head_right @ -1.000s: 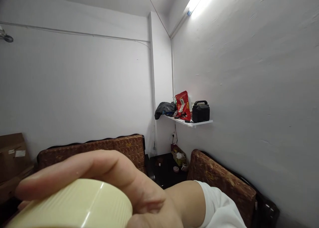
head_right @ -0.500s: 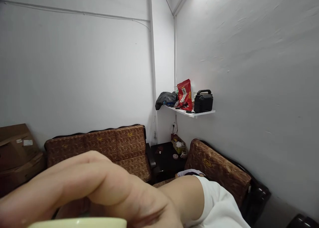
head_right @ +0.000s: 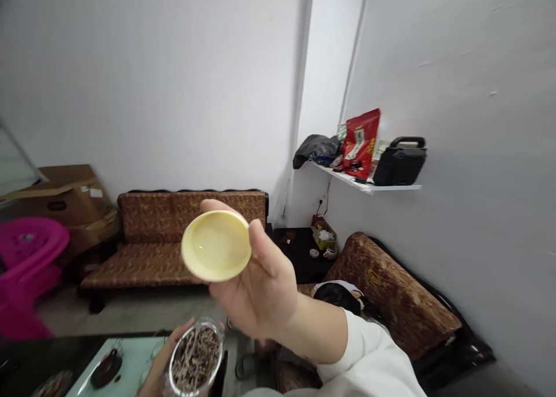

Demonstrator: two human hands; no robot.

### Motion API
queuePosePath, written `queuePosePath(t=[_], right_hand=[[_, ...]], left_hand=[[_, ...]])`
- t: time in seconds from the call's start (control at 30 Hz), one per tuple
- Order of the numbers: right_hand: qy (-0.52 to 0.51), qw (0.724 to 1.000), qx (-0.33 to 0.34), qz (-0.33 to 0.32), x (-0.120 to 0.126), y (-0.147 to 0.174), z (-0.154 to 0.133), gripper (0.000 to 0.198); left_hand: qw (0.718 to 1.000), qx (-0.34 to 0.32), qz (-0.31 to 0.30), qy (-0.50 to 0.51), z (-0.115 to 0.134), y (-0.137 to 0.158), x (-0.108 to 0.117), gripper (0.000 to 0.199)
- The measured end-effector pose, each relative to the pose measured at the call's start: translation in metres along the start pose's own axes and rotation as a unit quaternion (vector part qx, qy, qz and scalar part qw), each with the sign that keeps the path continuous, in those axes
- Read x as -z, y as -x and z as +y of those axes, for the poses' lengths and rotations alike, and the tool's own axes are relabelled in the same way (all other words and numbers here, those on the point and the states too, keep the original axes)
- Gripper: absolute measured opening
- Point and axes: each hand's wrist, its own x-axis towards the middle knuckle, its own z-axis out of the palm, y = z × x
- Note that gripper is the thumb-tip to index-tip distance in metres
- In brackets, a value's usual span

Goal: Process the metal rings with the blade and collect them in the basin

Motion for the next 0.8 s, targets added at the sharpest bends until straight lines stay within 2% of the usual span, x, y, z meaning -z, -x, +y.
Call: queuePosePath(t=[0.03, 0.1, 0.17, 0.23, 0.33, 0.4, 0.5, 0.67, 0.73, 0.8], right_hand=[[0.009, 1.0, -0.016, 0.002, 0.012, -0.004, 0.012, 0.067], [0.037, 0.998, -0.043, -0.013, 0.036, -0.011, 0.041, 0.067], [0.093, 0.992, -0.048, -0.072, 0.057, -0.017, 0.073, 0.059], [0.187, 0.969, -0.022, -0.158, 0.07, -0.024, 0.102, 0.053], [0.255, 0.913, 0.054, -0.312, 0.074, -0.035, 0.136, 0.057], [0.236, 0.885, 0.084, -0.392, 0.068, -0.039, 0.154, 0.061], [0.215, 0.844, 0.113, -0.478, 0.053, -0.042, 0.178, 0.061], [0.217, 0.739, 0.185, -0.611, 0.007, -0.031, 0.213, 0.059], [0.184, 0.714, 0.187, -0.649, -0.015, -0.015, 0.228, 0.055], [0.133, 0.7, 0.187, -0.677, -0.037, 0.009, 0.242, 0.047]], left_hand=[[0.996, 0.01, 0.045, 0.07, 0.002, -0.001, -0.008, 0.035], [0.973, -0.022, 0.133, 0.188, 0.008, 0.0, -0.026, 0.028], [0.95, -0.063, 0.18, 0.247, 0.018, 0.001, -0.042, 0.022], [0.938, -0.104, 0.185, 0.275, 0.028, 0.001, -0.049, 0.024], [0.915, -0.179, 0.19, 0.308, 0.032, -0.002, -0.041, 0.028], [0.888, -0.222, 0.211, 0.342, 0.024, 0.0, -0.028, 0.028], [0.858, -0.268, 0.242, 0.364, 0.001, 0.009, -0.007, 0.031], [0.812, -0.317, 0.319, 0.371, -0.052, 0.042, 0.019, 0.037], [0.811, -0.314, 0.319, 0.376, -0.079, 0.055, 0.026, 0.042], [0.817, -0.318, 0.298, 0.377, -0.11, 0.066, 0.033, 0.047]])
